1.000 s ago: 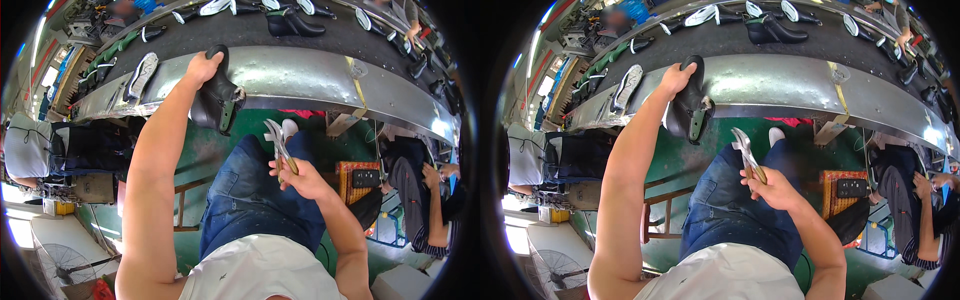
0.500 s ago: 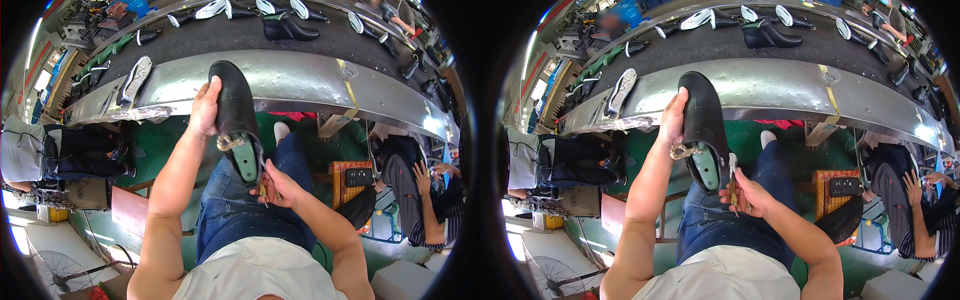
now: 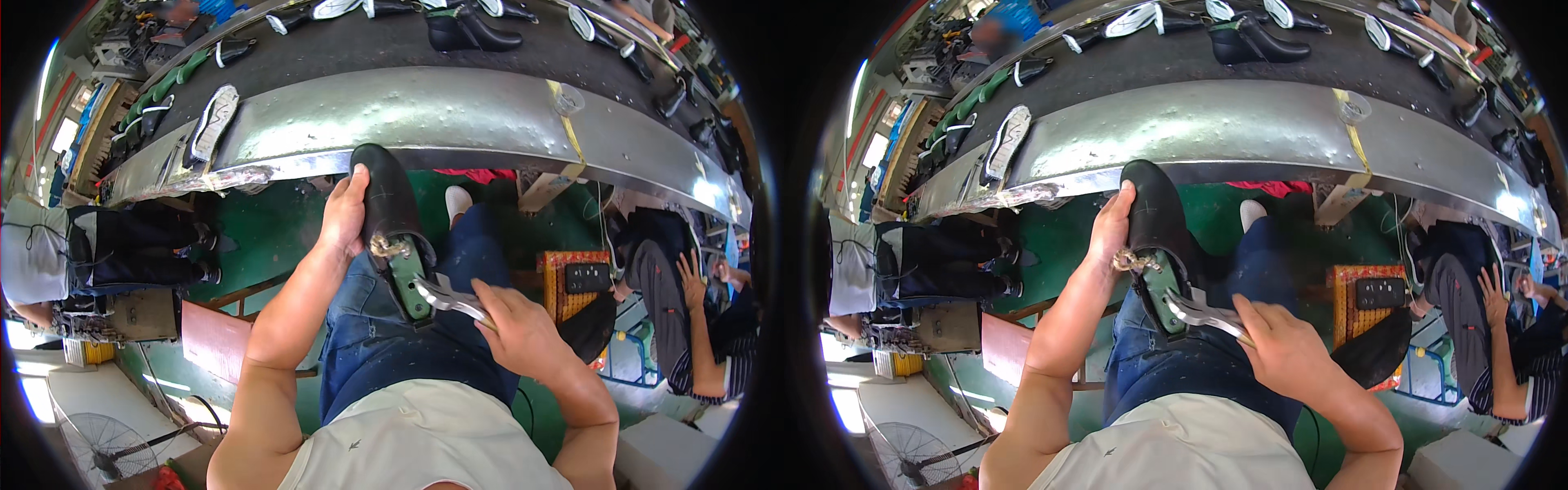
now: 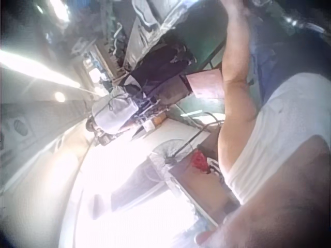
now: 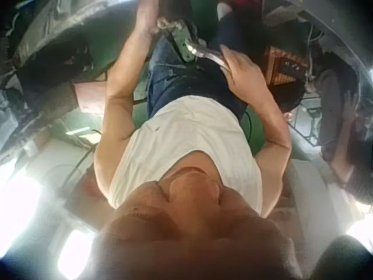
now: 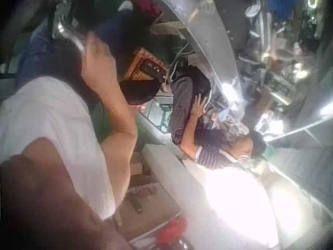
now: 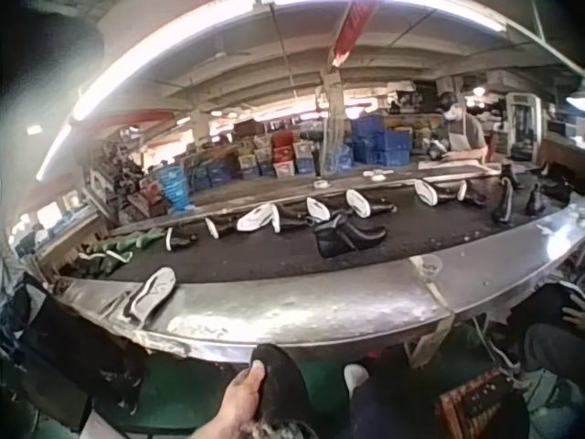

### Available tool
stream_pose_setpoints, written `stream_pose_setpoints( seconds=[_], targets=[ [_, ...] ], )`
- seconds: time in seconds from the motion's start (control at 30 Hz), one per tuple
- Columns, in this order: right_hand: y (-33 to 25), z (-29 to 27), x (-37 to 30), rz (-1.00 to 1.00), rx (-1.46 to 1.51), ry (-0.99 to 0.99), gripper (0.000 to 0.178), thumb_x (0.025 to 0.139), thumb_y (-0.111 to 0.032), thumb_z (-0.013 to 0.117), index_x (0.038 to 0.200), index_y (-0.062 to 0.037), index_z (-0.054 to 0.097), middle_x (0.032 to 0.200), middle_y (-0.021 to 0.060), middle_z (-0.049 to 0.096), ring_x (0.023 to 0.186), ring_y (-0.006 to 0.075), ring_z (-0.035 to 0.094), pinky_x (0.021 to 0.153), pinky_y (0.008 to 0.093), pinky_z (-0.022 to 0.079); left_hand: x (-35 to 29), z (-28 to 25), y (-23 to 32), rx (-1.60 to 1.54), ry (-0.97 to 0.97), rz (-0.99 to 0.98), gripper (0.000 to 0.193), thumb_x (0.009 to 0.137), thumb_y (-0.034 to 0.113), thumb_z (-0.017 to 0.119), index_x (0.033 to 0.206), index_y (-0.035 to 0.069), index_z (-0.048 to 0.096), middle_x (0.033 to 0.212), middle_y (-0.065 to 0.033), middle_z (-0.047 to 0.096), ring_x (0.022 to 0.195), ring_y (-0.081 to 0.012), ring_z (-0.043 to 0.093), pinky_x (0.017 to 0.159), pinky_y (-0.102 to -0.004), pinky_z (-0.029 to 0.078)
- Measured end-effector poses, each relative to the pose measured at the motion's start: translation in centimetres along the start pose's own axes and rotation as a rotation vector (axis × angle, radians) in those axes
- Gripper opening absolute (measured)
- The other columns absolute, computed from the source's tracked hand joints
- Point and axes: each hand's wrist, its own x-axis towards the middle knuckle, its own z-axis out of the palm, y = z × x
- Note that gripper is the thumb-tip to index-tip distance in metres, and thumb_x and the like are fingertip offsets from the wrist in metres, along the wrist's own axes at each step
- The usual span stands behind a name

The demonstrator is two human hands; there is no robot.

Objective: Fitting and pulling shoe components onto a shoe last at a production line using pliers.

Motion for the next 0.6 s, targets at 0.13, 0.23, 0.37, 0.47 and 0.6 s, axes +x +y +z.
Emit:
stream_pose_setpoints(
  seconds=[0.13,0.23,0.37,0.47,0.6],
  targets=[
    [0.2,0.3,0.4,-0.04,-0.186,0.024,0.057,0.086,-0.005,0.066,0.139,0.0067,0.049,0.123,0.0194,0.056,0.114,0.0365,0.059,0.09,0.0423,0.055,0.5,-2.1,-2.0,-0.053,0.008,-0.031,0.054,0.105,0.043,0.054,0.127,-0.006,0.052,0.105,-0.0176,0.069,0.079,-0.025,0.073,0.068,-0.0389,0.063],
    [0.4,0.3,1.0,-0.076,-0.314,0.062,0.059,0.086,-0.006,0.063,0.141,0.0079,0.049,0.121,0.0201,0.054,0.114,0.0362,0.056,0.092,0.041,0.054,0.7,-2.5,-3.0,-0.024,0.062,-0.019,0.054,0.105,0.042,0.055,0.128,-0.006,0.05,0.105,-0.0172,0.068,0.082,-0.0259,0.073,0.069,-0.0399,0.063],
    [0.1,0.4,2.2,-0.103,-0.506,0.063,0.057,0.087,-0.011,0.063,0.14,0.0066,0.051,0.12,0.0201,0.054,0.116,0.0345,0.055,0.094,0.0411,0.055,0.8,-3.0,-3.7,0.001,0.109,-0.043,0.049,0.106,0.041,0.055,0.126,-0.004,0.056,0.105,-0.0147,0.071,0.082,-0.0238,0.073,0.073,-0.039,0.063],
    [-0.7,0.6,3.0,-0.112,-0.648,0.074,0.056,0.087,-0.013,0.063,0.139,0.0059,0.054,0.114,0.0183,0.055,0.111,0.0323,0.056,0.09,0.0399,0.056,0.6,-2.9,-4.1,0.02,0.149,-0.017,0.051,0.105,0.043,0.056,0.126,-0.004,0.055,0.105,-0.0137,0.07,0.084,-0.0225,0.073,0.073,-0.0382,0.062],
    [-1.3,1.1,3.3,-0.028,-0.651,0.028,0.044,0.084,-0.013,0.064,0.125,0.0034,0.062,0.094,0.0105,0.059,0.092,0.0261,0.061,0.071,0.0364,0.057,0.7,-3.4,-4.9,0.064,0.158,-0.029,0.053,0.104,0.045,0.058,0.124,-0.005,0.055,0.103,-0.0129,0.069,0.083,-0.0213,0.072,0.073,-0.0373,0.061]
  ],
)
